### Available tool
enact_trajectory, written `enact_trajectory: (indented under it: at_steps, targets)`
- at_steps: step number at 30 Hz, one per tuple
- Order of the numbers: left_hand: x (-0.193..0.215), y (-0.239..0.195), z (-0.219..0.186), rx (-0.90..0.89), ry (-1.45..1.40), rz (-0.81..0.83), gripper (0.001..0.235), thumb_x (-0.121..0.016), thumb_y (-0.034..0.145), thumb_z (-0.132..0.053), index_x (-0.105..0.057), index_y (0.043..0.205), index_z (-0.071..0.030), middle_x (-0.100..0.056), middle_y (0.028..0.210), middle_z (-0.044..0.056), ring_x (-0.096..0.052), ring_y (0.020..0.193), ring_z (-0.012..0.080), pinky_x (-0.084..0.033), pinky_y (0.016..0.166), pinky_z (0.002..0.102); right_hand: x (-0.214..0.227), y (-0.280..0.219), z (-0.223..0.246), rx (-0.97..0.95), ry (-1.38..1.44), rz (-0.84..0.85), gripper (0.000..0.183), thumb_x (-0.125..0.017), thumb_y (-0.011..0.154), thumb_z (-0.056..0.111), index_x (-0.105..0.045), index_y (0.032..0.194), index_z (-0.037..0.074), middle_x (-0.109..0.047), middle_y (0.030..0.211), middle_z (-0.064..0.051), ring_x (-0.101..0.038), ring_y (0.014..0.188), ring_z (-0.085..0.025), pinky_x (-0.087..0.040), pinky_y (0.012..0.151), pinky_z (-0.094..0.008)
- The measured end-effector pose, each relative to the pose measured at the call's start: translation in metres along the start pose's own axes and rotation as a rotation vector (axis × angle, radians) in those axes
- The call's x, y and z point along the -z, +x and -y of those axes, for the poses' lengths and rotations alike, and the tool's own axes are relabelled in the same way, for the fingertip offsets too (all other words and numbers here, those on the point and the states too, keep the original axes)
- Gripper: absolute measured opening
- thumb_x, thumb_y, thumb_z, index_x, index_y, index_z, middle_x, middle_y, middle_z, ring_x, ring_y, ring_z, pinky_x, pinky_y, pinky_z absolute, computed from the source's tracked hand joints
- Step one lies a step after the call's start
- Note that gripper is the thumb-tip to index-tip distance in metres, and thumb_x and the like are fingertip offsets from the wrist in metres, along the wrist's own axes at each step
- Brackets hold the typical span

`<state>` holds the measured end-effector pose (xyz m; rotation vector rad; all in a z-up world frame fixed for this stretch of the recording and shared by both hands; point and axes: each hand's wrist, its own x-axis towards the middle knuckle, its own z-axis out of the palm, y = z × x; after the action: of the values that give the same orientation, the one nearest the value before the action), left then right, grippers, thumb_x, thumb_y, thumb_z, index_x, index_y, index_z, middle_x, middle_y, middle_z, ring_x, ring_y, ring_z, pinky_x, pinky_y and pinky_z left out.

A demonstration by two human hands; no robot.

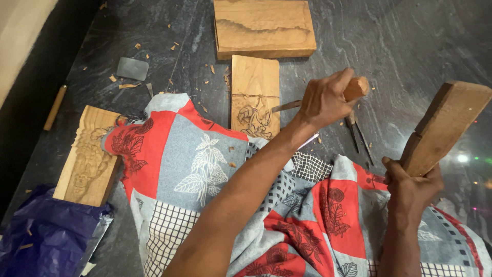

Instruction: The person is carving a floral design into a rectangular wooden plank using a chisel and a wooden mallet. They repeatedly strike the chisel to remove wood shavings and refine the pattern.

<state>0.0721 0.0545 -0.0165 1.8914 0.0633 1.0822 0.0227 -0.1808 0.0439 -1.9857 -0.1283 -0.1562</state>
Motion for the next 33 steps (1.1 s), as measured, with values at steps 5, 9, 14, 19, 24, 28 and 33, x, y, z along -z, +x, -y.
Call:
enact_trajectory:
  at_steps: [5,9,14,19,24,28,33]
  targets:
    - [0.003,0.0,0.001,-0.004,-0.009,0.015,0.035,-0.081,0.074,-0.015,-0.055,0.095,-0.008,-0.071,0.085,0.011,-0.073,0.077,0.0319,-0.058,0.065,0.042,0.001,-0.002,-0.005,-0.006,-0.011,-0.007,0.031,-0.079,0.087,-0.002,-0.058,0.11,-0.001,-0.063,0.082,-0.007,-0.058,0.06,-0.013,-0.044,0.052,-0.027]
    - [0.001,0.0,0.004,0.024,0.0,0.008,0.033,-0.083,0.077,-0.016,-0.055,0.095,-0.008,-0.071,0.082,0.012,-0.073,0.076,0.033,-0.057,0.064,0.043,0.006,0.005,-0.003,0.124,0.035,-0.006,0.029,-0.079,0.09,-0.005,-0.057,0.109,-0.002,-0.064,0.081,-0.009,-0.06,0.061,-0.014,-0.045,0.053,-0.027]
    - [-0.01,0.009,0.018,0.073,-0.014,0.023,0.028,-0.074,0.077,-0.008,-0.056,0.099,-0.007,-0.073,0.084,0.012,-0.075,0.073,0.0297,-0.057,0.064,0.043,0.002,0.055,0.0,0.165,0.455,-0.1,0.03,-0.081,0.091,0.0,-0.055,0.105,0.005,-0.063,0.082,-0.007,-0.054,0.056,-0.015,-0.038,0.047,-0.029]
    - [-0.021,0.006,0.029,0.072,0.074,-0.019,0.026,-0.067,0.077,0.0,-0.056,0.099,-0.007,-0.073,0.087,0.015,-0.073,0.079,0.0361,-0.057,0.067,0.047,-0.028,0.105,-0.007,0.618,-0.337,0.147,0.026,-0.081,0.084,0.0,-0.061,0.1,-0.005,-0.061,0.076,-0.01,-0.061,0.067,-0.019,-0.046,0.06,-0.031]
    - [-0.03,0.01,0.042,0.14,0.087,0.007,0.023,-0.065,0.081,0.0,-0.053,0.1,-0.007,-0.073,0.089,0.014,-0.073,0.078,0.0353,-0.057,0.067,0.049,-0.042,0.114,0.008,0.224,0.133,0.115,0.02,-0.077,0.093,-0.001,-0.061,0.104,-0.003,-0.064,0.08,-0.009,-0.06,0.06,-0.017,-0.045,0.051,-0.03]
    - [-0.03,0.011,0.046,0.116,0.122,-0.078,0.029,-0.068,0.076,-0.002,-0.054,0.1,-0.008,-0.072,0.09,0.016,-0.072,0.082,0.0394,-0.056,0.069,0.051,-0.047,0.114,0.017,0.701,-0.364,0.181,0.034,-0.083,0.079,0.002,-0.062,0.105,-0.005,-0.066,0.082,-0.015,-0.065,0.068,-0.024,-0.05,0.057,-0.035]
    - [-0.027,0.011,0.047,0.167,0.118,-0.097,0.026,-0.071,0.079,-0.005,-0.055,0.1,-0.008,-0.073,0.091,0.013,-0.072,0.083,0.0383,-0.055,0.07,0.051,-0.056,0.118,0.016,0.037,0.254,0.281,0.032,-0.079,0.087,0.005,-0.062,0.115,0.003,-0.069,0.091,-0.009,-0.066,0.075,-0.023,-0.05,0.062,-0.037]
